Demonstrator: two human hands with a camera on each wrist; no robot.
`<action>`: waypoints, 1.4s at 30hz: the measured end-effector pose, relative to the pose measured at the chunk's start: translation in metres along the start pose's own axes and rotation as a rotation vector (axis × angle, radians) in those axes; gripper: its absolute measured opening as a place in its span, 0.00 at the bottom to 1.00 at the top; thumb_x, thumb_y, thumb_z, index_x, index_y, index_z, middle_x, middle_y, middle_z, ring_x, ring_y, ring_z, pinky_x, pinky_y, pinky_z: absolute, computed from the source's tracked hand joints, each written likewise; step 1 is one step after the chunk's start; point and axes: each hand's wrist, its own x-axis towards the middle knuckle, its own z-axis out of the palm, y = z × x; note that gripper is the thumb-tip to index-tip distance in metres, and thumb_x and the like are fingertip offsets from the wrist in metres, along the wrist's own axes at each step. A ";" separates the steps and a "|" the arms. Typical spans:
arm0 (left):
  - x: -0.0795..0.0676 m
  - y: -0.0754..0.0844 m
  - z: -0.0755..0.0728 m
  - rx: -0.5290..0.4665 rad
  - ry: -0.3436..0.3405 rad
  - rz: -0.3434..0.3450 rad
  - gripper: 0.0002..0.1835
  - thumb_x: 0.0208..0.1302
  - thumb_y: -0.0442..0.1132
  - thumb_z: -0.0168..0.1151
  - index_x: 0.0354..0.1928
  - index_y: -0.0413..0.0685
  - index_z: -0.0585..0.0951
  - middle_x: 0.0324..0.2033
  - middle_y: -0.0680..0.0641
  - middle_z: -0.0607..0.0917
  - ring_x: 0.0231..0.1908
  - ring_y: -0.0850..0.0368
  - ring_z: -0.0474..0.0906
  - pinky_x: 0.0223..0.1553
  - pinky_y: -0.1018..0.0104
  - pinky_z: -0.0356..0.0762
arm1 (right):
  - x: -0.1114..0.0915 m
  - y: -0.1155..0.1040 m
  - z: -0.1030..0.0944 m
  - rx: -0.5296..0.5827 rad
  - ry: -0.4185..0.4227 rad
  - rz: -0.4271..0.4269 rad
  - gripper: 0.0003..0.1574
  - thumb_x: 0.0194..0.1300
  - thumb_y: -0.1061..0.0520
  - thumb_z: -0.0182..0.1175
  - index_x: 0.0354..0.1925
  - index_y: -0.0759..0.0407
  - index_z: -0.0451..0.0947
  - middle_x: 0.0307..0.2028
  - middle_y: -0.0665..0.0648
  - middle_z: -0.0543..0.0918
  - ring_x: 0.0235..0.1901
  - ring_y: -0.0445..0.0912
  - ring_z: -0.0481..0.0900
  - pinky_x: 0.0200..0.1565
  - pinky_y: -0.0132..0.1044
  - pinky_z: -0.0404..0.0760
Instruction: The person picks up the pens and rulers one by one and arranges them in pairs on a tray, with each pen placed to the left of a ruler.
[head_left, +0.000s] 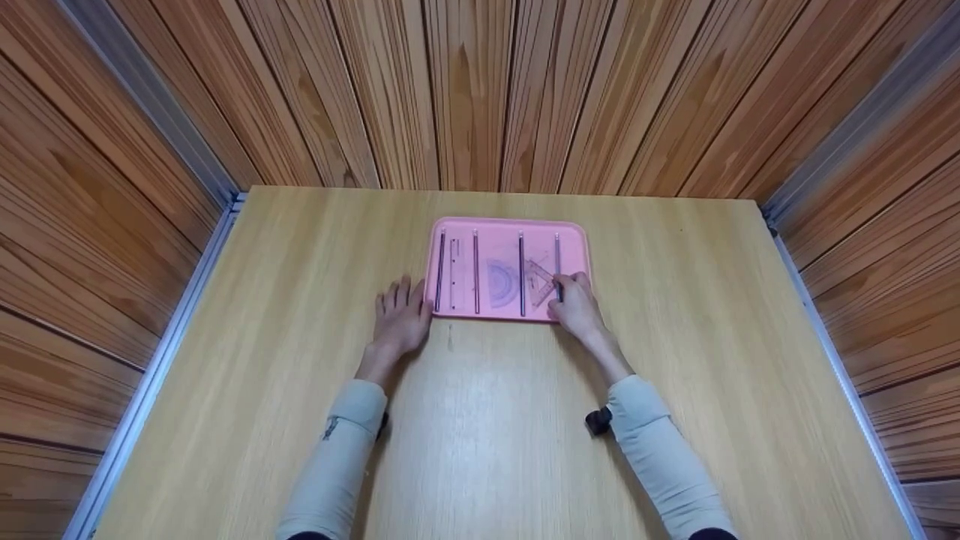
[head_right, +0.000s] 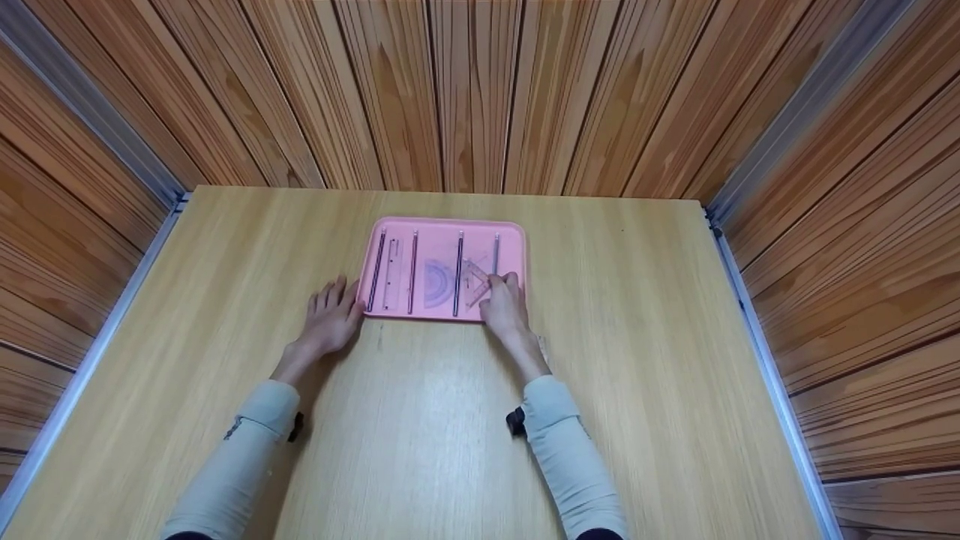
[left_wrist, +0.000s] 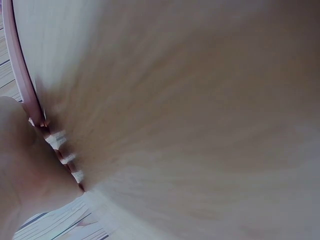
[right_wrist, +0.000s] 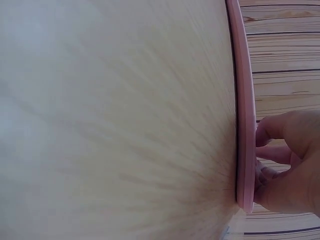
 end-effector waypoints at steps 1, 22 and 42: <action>0.000 0.000 0.000 -0.002 0.001 0.002 0.32 0.78 0.56 0.28 0.79 0.55 0.50 0.79 0.41 0.42 0.78 0.39 0.35 0.76 0.40 0.28 | 0.000 0.000 0.000 0.003 -0.001 0.001 0.39 0.57 0.69 0.58 0.68 0.71 0.66 0.54 0.71 0.69 0.50 0.59 0.74 0.57 0.49 0.78; 0.000 -0.002 -0.001 0.011 -0.006 0.004 0.33 0.78 0.56 0.29 0.79 0.53 0.49 0.79 0.41 0.41 0.78 0.39 0.34 0.76 0.40 0.28 | -0.014 0.007 -0.012 0.103 0.079 -0.062 0.33 0.59 0.66 0.59 0.64 0.71 0.70 0.54 0.70 0.72 0.51 0.60 0.76 0.58 0.49 0.77; -0.001 -0.001 -0.001 -0.014 -0.004 0.010 0.33 0.78 0.57 0.28 0.79 0.54 0.48 0.80 0.41 0.40 0.78 0.39 0.33 0.76 0.40 0.27 | -0.053 0.038 -0.044 0.004 0.027 -0.107 0.31 0.64 0.65 0.59 0.65 0.69 0.69 0.54 0.71 0.75 0.53 0.62 0.72 0.58 0.54 0.74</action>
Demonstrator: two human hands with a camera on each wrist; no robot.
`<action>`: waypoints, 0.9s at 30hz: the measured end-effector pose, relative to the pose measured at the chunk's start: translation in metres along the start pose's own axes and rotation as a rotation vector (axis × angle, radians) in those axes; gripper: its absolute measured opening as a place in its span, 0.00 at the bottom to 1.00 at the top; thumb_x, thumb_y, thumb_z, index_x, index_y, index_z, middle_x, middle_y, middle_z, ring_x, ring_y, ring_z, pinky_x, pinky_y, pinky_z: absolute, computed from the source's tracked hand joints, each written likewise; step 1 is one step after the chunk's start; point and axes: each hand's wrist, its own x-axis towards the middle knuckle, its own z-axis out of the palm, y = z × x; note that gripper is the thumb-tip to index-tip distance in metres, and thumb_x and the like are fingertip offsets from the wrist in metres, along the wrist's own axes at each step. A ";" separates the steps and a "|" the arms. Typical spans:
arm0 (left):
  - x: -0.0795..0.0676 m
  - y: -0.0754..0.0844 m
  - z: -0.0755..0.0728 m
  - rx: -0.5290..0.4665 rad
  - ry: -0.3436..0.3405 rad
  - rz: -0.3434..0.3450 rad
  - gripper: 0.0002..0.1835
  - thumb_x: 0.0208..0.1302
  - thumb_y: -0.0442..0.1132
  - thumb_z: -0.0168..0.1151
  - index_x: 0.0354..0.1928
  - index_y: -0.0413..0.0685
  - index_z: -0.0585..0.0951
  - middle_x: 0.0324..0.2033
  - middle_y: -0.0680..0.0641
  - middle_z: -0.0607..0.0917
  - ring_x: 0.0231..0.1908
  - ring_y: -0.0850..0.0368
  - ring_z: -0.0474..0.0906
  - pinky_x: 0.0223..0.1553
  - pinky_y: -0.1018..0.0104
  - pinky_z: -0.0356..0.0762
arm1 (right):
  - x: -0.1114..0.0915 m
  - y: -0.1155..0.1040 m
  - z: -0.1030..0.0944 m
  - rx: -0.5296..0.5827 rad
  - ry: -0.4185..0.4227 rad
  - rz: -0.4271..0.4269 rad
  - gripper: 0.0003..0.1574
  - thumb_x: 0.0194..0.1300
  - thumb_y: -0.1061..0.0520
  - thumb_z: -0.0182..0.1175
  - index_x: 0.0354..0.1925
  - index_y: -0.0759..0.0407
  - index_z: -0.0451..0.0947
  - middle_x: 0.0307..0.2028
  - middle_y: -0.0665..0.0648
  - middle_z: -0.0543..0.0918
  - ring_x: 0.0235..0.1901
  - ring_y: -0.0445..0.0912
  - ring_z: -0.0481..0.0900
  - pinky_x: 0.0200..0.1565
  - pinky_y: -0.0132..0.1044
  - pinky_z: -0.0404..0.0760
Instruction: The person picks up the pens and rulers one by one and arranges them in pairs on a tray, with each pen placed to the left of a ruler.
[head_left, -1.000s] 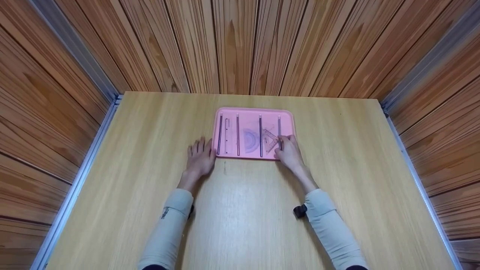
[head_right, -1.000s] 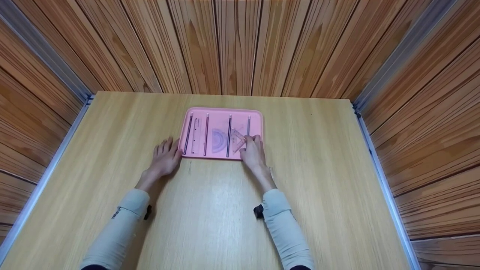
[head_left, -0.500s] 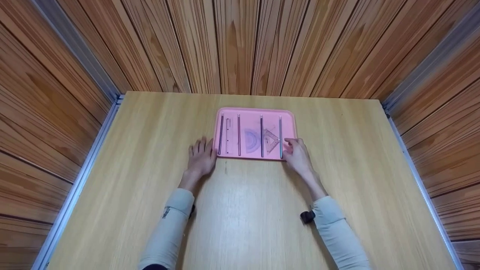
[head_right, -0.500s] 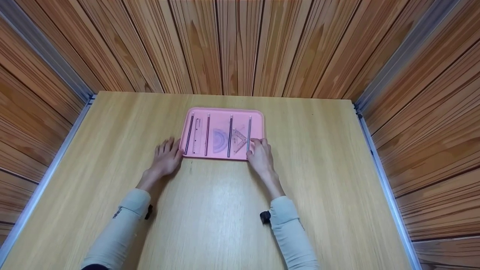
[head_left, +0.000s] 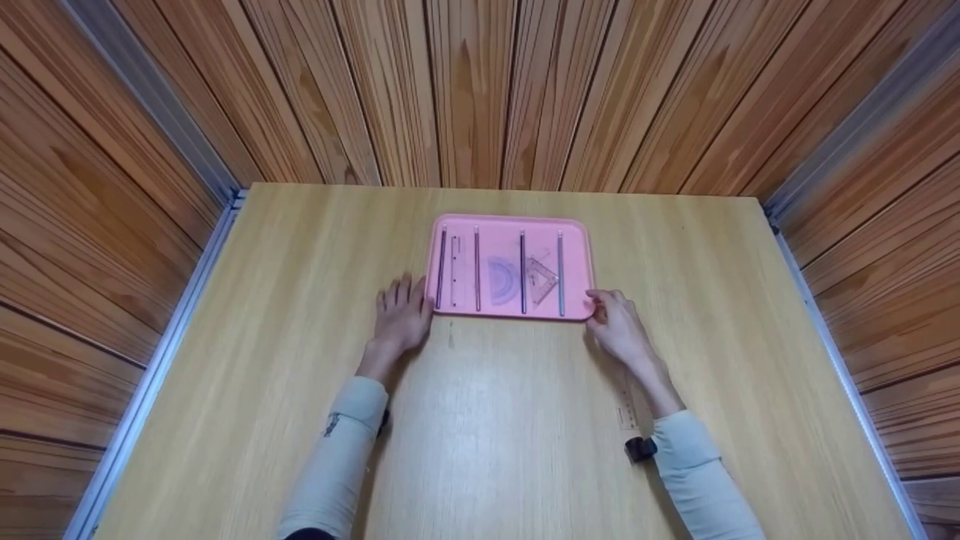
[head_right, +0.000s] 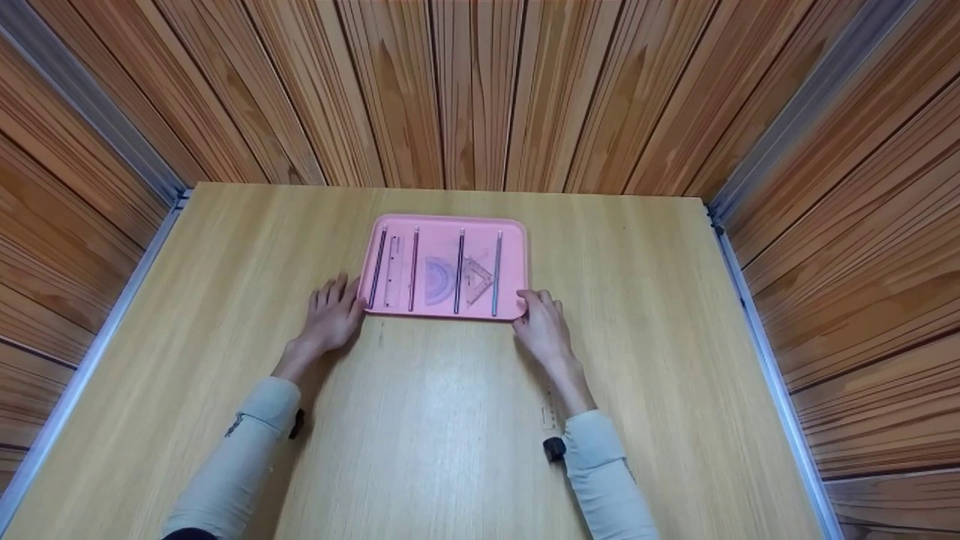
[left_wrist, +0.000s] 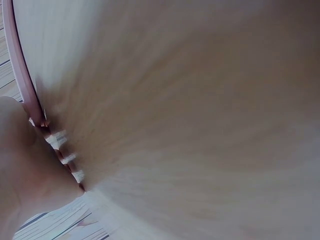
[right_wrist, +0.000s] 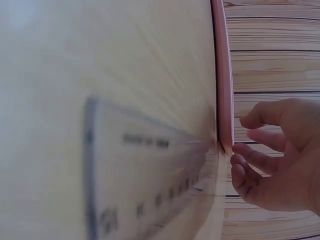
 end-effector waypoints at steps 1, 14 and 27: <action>0.000 0.000 0.000 0.002 0.001 0.001 0.33 0.78 0.57 0.28 0.79 0.55 0.48 0.80 0.41 0.40 0.78 0.39 0.33 0.76 0.40 0.27 | -0.002 0.001 -0.001 -0.001 -0.010 0.000 0.31 0.64 0.65 0.59 0.65 0.70 0.69 0.55 0.71 0.75 0.56 0.63 0.71 0.60 0.56 0.72; 0.003 0.002 0.001 0.036 -0.024 -0.028 0.33 0.78 0.57 0.27 0.79 0.56 0.49 0.80 0.41 0.41 0.78 0.39 0.34 0.76 0.41 0.27 | -0.026 0.019 -0.021 -0.071 -0.129 0.024 0.39 0.59 0.65 0.60 0.68 0.66 0.66 0.64 0.70 0.70 0.61 0.65 0.64 0.62 0.60 0.67; 0.003 0.000 0.001 0.037 -0.005 -0.003 0.33 0.78 0.56 0.27 0.79 0.55 0.49 0.79 0.41 0.42 0.78 0.39 0.35 0.76 0.40 0.28 | -0.032 0.021 -0.030 -0.151 -0.306 -0.002 0.44 0.55 0.69 0.64 0.70 0.62 0.65 0.68 0.68 0.65 0.64 0.64 0.62 0.64 0.61 0.68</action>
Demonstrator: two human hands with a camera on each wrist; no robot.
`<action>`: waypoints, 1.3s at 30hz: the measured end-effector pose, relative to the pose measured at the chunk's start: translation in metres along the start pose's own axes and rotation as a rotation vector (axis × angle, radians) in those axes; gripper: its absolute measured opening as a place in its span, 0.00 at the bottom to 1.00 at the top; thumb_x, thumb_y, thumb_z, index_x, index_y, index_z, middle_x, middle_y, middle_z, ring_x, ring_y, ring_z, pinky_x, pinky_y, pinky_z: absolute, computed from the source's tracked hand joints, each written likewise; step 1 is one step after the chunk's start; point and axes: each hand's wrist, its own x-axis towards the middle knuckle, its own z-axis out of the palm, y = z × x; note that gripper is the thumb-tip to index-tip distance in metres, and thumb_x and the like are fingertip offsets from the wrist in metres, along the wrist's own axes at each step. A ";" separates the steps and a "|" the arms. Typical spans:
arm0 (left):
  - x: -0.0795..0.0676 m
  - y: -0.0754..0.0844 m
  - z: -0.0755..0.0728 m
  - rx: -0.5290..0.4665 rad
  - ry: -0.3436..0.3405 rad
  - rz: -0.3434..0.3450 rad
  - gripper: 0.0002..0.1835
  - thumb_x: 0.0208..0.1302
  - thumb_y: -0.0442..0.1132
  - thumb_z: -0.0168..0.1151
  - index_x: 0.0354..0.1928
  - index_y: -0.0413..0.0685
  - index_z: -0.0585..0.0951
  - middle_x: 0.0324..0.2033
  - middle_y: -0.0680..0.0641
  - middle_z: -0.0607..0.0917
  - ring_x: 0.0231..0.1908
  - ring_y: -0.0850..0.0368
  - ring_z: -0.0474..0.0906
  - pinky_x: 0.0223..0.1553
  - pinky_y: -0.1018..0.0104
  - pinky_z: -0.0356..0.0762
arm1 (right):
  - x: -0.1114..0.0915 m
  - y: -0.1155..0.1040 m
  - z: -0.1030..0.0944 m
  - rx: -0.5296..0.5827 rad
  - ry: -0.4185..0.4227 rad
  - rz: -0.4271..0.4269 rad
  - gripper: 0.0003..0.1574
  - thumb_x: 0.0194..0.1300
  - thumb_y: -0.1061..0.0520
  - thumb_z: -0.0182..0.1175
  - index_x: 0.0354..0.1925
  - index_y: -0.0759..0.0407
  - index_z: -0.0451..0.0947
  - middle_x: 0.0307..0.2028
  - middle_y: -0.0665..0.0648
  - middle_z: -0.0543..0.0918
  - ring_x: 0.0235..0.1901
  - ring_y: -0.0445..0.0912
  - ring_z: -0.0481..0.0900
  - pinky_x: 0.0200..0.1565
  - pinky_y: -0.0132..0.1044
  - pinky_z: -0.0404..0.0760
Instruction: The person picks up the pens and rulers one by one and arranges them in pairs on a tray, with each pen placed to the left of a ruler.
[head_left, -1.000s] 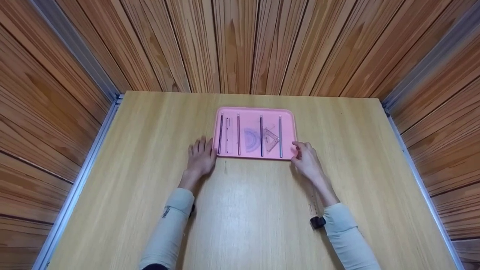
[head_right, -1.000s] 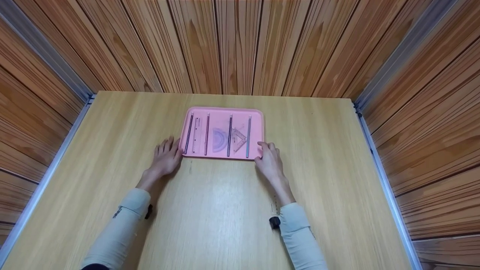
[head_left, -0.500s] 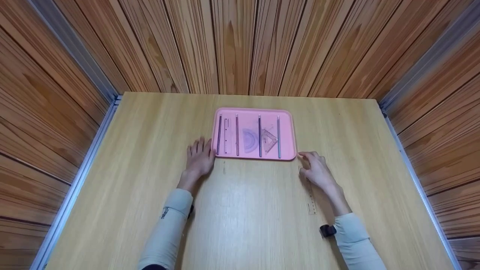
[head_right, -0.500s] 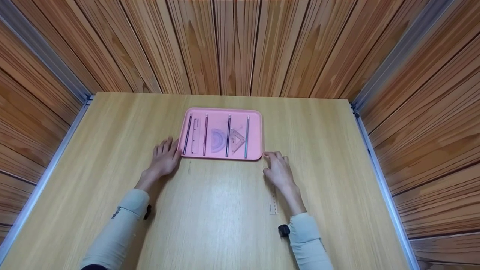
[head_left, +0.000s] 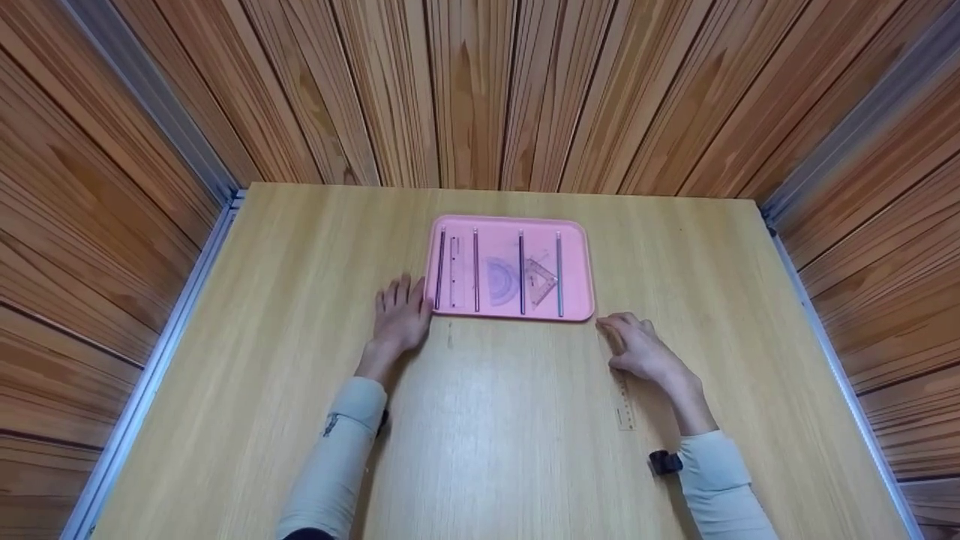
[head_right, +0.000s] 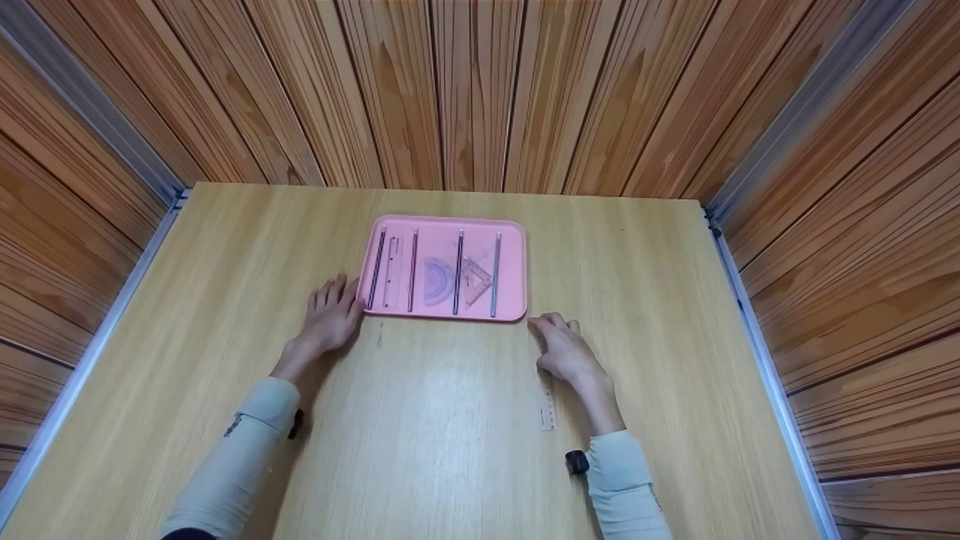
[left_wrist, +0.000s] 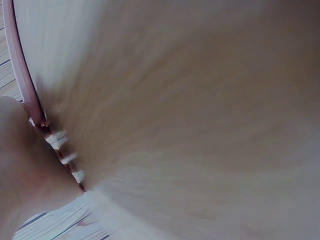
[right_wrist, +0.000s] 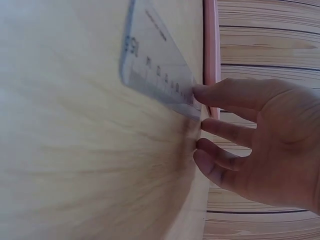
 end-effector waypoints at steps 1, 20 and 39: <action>0.000 0.000 0.000 0.000 -0.001 0.001 0.33 0.78 0.56 0.27 0.79 0.55 0.49 0.80 0.41 0.42 0.78 0.39 0.35 0.76 0.40 0.28 | 0.000 0.000 0.000 -0.008 0.001 -0.002 0.43 0.55 0.70 0.65 0.70 0.62 0.66 0.67 0.68 0.66 0.63 0.63 0.62 0.63 0.60 0.68; -0.001 -0.001 -0.004 -0.014 0.006 0.003 0.33 0.78 0.56 0.27 0.79 0.54 0.49 0.79 0.40 0.41 0.78 0.39 0.34 0.76 0.41 0.28 | 0.011 -0.003 -0.007 -0.047 -0.050 -0.059 0.38 0.49 0.70 0.67 0.62 0.63 0.74 0.51 0.62 0.74 0.46 0.53 0.69 0.46 0.44 0.72; -0.002 0.001 -0.002 -0.026 0.003 0.012 0.32 0.78 0.56 0.27 0.79 0.55 0.49 0.80 0.41 0.41 0.78 0.39 0.34 0.76 0.40 0.28 | 0.007 -0.003 -0.006 -0.027 -0.061 -0.035 0.40 0.51 0.64 0.72 0.63 0.61 0.72 0.56 0.62 0.72 0.54 0.57 0.68 0.55 0.53 0.72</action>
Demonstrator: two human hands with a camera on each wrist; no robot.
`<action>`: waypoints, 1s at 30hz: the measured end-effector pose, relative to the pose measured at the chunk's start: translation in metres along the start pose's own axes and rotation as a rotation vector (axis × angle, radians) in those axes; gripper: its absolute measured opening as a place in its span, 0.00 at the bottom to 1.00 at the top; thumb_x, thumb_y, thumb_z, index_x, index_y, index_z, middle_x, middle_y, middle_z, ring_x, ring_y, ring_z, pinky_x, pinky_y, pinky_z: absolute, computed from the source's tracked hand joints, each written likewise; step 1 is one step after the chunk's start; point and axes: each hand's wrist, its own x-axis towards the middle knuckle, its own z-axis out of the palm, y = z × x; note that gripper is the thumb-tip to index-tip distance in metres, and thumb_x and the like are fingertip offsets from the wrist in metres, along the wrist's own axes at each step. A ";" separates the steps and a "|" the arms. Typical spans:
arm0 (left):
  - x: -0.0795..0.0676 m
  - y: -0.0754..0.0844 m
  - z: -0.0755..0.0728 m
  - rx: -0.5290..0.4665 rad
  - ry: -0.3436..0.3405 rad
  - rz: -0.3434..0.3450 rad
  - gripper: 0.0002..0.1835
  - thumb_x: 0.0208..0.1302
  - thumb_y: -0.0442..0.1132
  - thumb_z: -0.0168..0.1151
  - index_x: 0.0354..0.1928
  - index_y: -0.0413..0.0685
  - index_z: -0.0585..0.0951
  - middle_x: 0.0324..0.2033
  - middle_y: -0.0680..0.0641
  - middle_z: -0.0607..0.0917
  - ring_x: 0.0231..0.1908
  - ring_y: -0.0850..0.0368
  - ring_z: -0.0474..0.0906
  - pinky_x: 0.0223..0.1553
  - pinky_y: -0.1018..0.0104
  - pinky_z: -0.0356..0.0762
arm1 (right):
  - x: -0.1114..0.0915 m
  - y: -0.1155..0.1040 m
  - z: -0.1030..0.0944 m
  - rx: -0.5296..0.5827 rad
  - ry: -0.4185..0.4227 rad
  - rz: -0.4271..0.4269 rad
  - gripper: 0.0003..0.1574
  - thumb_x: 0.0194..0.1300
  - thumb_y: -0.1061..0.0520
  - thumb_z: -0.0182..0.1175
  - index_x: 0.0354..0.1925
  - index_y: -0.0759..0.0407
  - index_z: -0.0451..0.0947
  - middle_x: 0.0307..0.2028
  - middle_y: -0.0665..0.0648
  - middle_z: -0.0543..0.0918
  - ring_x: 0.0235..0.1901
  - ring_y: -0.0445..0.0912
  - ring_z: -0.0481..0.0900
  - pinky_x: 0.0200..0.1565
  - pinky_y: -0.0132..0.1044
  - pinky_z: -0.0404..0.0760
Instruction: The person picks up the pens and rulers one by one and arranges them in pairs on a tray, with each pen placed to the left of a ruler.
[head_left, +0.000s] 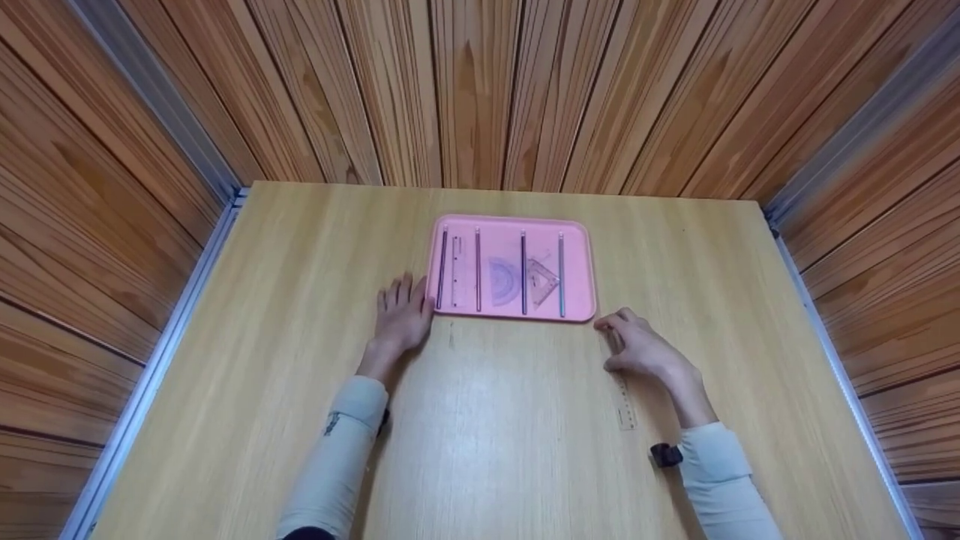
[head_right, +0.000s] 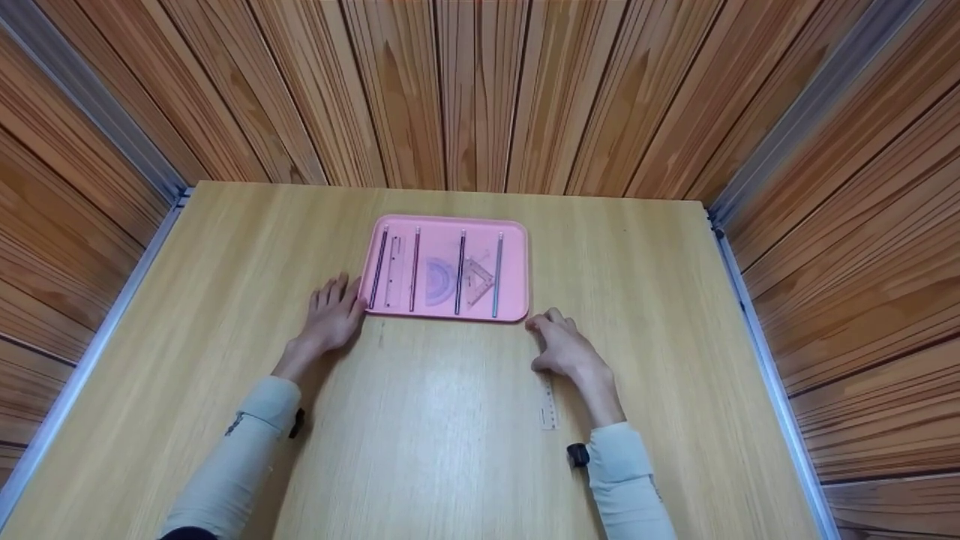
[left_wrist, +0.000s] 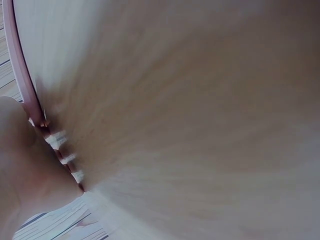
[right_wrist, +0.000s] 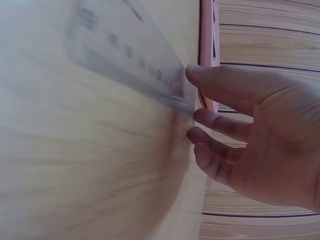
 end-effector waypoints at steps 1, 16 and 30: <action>0.000 0.001 0.000 -0.001 0.002 0.000 0.32 0.78 0.56 0.28 0.79 0.55 0.50 0.79 0.41 0.42 0.78 0.39 0.35 0.76 0.40 0.28 | -0.002 0.000 0.001 -0.004 0.005 -0.007 0.41 0.50 0.63 0.73 0.63 0.61 0.72 0.57 0.63 0.72 0.56 0.58 0.67 0.57 0.55 0.72; -0.001 0.000 0.000 0.002 0.019 0.003 0.32 0.78 0.56 0.29 0.79 0.53 0.50 0.79 0.40 0.42 0.78 0.38 0.35 0.76 0.39 0.29 | -0.020 -0.009 0.007 -0.168 0.013 -0.064 0.48 0.48 0.66 0.75 0.67 0.61 0.70 0.60 0.62 0.76 0.55 0.58 0.72 0.57 0.55 0.76; -0.001 -0.001 0.000 0.003 0.024 0.006 0.32 0.78 0.56 0.29 0.79 0.54 0.51 0.79 0.40 0.43 0.78 0.39 0.36 0.76 0.40 0.29 | -0.010 -0.013 0.000 -0.158 -0.078 -0.020 0.50 0.42 0.66 0.76 0.66 0.54 0.72 0.56 0.58 0.73 0.50 0.54 0.67 0.46 0.47 0.75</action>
